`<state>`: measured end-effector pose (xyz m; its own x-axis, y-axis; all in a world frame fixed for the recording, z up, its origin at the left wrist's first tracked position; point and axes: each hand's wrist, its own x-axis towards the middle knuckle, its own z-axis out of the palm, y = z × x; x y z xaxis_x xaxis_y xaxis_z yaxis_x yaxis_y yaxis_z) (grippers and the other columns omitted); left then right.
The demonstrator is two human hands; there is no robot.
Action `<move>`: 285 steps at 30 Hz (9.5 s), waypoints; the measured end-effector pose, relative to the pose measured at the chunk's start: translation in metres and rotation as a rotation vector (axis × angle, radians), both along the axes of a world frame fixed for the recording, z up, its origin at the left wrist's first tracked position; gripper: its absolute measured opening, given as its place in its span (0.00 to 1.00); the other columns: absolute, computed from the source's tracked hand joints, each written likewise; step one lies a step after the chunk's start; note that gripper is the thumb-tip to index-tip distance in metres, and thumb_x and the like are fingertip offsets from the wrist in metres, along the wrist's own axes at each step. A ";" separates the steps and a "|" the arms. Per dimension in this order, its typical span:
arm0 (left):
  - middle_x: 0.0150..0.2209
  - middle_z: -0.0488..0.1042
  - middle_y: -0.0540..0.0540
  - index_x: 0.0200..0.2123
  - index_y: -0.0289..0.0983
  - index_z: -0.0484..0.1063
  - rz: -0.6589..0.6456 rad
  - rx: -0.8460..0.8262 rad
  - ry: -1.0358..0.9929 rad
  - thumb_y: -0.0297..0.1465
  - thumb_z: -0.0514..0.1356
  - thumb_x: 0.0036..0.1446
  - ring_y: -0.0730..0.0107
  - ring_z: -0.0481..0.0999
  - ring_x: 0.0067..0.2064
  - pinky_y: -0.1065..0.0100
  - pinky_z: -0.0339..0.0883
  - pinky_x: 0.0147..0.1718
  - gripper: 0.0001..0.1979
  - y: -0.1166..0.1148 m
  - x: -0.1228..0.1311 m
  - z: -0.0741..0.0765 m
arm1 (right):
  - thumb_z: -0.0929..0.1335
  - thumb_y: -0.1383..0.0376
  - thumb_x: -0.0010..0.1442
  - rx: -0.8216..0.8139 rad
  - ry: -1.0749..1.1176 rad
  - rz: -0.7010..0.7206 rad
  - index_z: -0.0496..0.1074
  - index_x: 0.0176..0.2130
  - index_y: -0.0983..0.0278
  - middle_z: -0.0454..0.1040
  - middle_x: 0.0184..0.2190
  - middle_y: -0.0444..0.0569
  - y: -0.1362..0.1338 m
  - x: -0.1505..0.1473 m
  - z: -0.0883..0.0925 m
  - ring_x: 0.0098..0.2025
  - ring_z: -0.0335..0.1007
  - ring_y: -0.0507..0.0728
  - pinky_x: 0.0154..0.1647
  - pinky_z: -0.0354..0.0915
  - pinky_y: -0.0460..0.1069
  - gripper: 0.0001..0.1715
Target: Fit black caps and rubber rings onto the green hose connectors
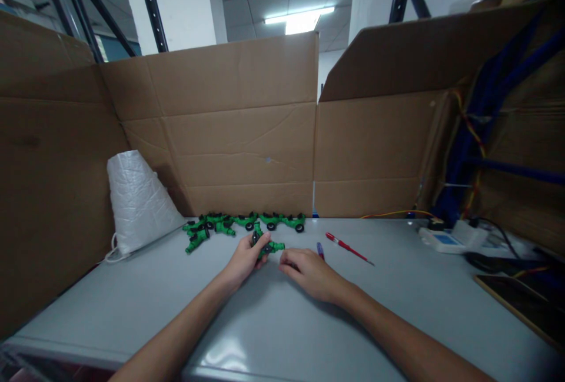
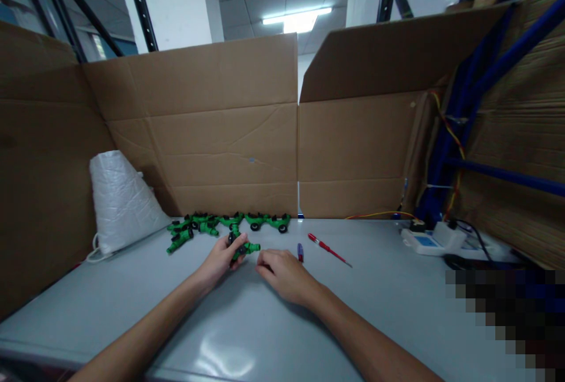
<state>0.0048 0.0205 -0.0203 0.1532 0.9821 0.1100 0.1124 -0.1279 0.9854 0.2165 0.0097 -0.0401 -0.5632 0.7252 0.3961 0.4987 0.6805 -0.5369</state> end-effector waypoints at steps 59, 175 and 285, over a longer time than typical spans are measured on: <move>0.20 0.66 0.54 0.32 0.37 0.69 0.002 0.032 -0.006 0.59 0.64 0.57 0.76 0.61 0.20 0.72 0.52 0.19 0.29 0.000 0.001 0.002 | 0.67 0.67 0.70 -0.013 -0.013 -0.008 0.76 0.38 0.62 0.80 0.37 0.48 -0.003 0.000 0.005 0.41 0.75 0.58 0.44 0.64 0.49 0.08; 0.34 0.72 0.51 0.43 0.38 0.70 0.252 0.033 -0.178 0.52 0.70 0.53 0.74 0.71 0.29 0.73 0.60 0.24 0.26 -0.001 -0.003 0.010 | 0.65 0.67 0.72 0.047 -0.020 -0.156 0.74 0.48 0.61 0.74 0.46 0.50 0.008 0.011 -0.002 0.46 0.73 0.58 0.51 0.64 0.52 0.09; 0.31 0.75 0.50 0.45 0.37 0.69 0.010 0.019 -0.009 0.53 0.68 0.57 0.75 0.69 0.25 0.72 0.59 0.25 0.27 0.000 -0.001 0.001 | 0.63 0.66 0.74 0.088 0.121 -0.117 0.67 0.41 0.59 0.72 0.40 0.48 0.006 0.006 0.004 0.44 0.72 0.60 0.47 0.65 0.53 0.07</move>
<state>0.0039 0.0201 -0.0197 0.1424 0.9813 0.1298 0.1044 -0.1452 0.9839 0.2224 0.0161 -0.0362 -0.4216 0.7425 0.5206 0.5125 0.6687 -0.5387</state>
